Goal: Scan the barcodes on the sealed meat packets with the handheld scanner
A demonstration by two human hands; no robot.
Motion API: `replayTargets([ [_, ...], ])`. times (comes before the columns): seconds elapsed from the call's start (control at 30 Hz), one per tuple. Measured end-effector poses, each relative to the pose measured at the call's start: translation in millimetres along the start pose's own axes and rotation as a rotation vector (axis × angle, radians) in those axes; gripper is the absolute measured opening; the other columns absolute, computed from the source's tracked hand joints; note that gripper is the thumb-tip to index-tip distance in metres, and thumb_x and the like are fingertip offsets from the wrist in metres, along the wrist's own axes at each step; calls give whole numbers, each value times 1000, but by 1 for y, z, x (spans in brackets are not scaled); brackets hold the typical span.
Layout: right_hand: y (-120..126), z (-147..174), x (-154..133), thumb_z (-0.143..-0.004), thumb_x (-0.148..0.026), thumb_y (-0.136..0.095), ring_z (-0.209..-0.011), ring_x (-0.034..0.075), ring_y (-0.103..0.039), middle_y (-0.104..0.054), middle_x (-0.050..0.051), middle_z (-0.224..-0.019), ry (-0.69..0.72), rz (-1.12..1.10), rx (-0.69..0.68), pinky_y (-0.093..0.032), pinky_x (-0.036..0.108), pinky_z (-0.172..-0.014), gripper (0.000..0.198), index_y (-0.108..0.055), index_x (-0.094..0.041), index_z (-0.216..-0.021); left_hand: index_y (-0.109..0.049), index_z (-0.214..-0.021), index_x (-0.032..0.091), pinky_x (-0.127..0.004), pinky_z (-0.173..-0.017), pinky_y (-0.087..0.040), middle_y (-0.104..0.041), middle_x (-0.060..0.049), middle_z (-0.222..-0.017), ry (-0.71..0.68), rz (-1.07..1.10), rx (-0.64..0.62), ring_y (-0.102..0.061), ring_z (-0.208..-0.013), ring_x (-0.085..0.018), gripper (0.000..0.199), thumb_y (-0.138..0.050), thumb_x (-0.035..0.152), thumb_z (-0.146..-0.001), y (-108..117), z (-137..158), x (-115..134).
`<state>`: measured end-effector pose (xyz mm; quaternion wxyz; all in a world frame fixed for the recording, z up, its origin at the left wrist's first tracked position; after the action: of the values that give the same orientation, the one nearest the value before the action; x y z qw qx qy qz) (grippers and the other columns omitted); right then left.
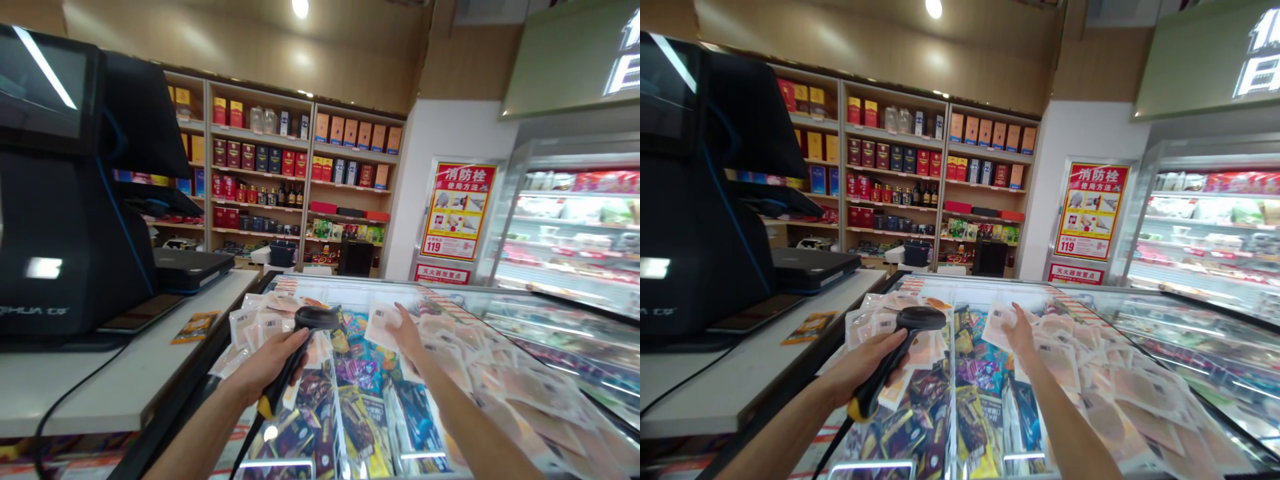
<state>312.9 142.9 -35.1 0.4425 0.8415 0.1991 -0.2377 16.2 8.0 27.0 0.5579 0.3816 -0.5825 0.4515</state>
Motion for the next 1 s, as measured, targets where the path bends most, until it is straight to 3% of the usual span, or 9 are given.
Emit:
replayTargets([
  [0.13, 2, 0, -12, -61, -23, -41, -97, 20, -46, -47, 7, -110, -9, -114, 46, -35, 30, -82, 62, -24, -17, -121, -44, -66, 15, -18, -37, -32, -47, 4, -53, -18, -3, -36, -43, -38, -6, 35, -43, 50, -67, -8, 2, 5],
  [0.7, -5, 3, -20, -60, -20, -41, -101, 18, -43, -44, 6, -114, 53, -155, 15, -33, 30, -84, 64, -22, -17, -122, -45, -63, 15, -18, -37, -33, -47, 3, -53, -37, -14, -89, -42, -38, -5, 33, -43, 48, -68, -18, 2, 15],
  [0.83, -16, 9, -27, -60, -20, -42, -99, 19, -45, -47, 6, -110, 56, -179, -12, -32, 32, -85, 66, -22, -17, -122, -44, -63, 15, -18, -38, -33, -47, 4, -52, -36, -57, 6, -42, -39, -5, 34, -44, 49, -66, -5, -2, 12],
  [1.0, -55, 26, -48, -62, -19, -40, -90, 16, -51, -53, 5, -102, 92, -345, -136, -37, 28, -80, 66, -16, -14, -124, -45, -64, 14, -18, -38, -33, -47, 4, -51, -64, -67, 190, -42, -39, -6, 39, -45, 53, -63, 22, -6, 3],
])
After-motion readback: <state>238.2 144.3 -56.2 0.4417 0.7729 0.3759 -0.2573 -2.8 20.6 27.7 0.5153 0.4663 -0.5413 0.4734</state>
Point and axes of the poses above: each hand's wrist, its own z-axis away from the middle knuckle, its own y-axis out of the back of the hand, x = y × z, the point moved 1 cm from there along -z, towards the middle knuckle
